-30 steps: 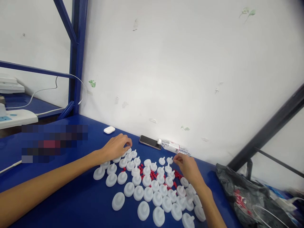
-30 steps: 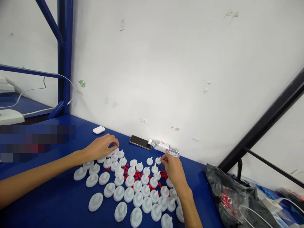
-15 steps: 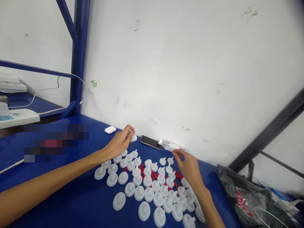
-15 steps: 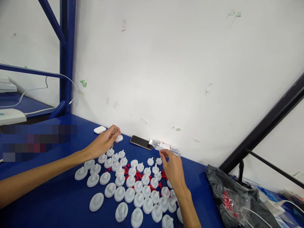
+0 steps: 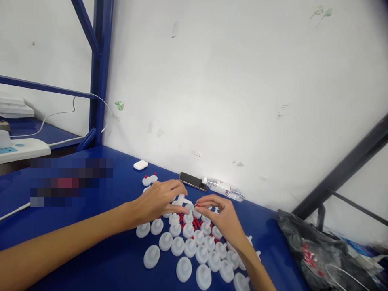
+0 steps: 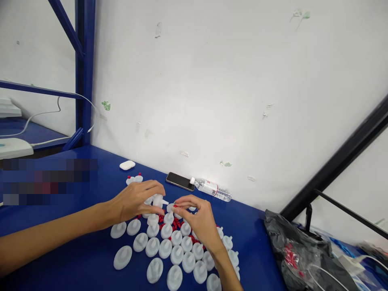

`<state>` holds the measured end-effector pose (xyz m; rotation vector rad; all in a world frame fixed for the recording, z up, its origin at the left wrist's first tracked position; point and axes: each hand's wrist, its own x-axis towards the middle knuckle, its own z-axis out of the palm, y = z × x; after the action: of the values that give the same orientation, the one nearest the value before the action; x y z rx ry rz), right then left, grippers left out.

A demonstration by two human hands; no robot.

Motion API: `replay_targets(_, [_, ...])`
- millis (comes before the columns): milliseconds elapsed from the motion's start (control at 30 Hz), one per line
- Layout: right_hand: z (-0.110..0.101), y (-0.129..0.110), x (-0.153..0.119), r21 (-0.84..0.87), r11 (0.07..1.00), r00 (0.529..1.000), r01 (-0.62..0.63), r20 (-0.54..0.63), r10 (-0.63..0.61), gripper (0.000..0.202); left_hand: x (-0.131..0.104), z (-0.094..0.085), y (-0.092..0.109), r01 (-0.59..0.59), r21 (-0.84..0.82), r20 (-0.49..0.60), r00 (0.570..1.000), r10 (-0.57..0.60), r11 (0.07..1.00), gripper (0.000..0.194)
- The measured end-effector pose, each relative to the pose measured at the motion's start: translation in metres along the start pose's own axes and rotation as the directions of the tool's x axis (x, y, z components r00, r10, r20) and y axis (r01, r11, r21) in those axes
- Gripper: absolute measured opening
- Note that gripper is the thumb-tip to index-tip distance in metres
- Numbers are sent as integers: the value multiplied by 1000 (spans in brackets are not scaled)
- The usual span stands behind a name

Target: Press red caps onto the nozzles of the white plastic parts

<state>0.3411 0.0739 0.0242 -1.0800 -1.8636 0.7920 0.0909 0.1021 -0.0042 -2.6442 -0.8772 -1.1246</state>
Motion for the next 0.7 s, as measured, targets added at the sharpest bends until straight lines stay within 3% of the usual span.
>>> replay_targets(200, [7,-4,-4,137,990,995,-29,100,16,22,-2,4,18,-124,76,-5,992,125,989,49])
replay_targets(567, [3,-5,-4,181,983,994,-41,104,23,21,1,-2,17,-170,122,-39,984,176,978,45])
replay_targets(700, [4,-5,-5,188,980,990,-66,133,41,30,1,-1,21,-198,121,-70,976,207,973,41])
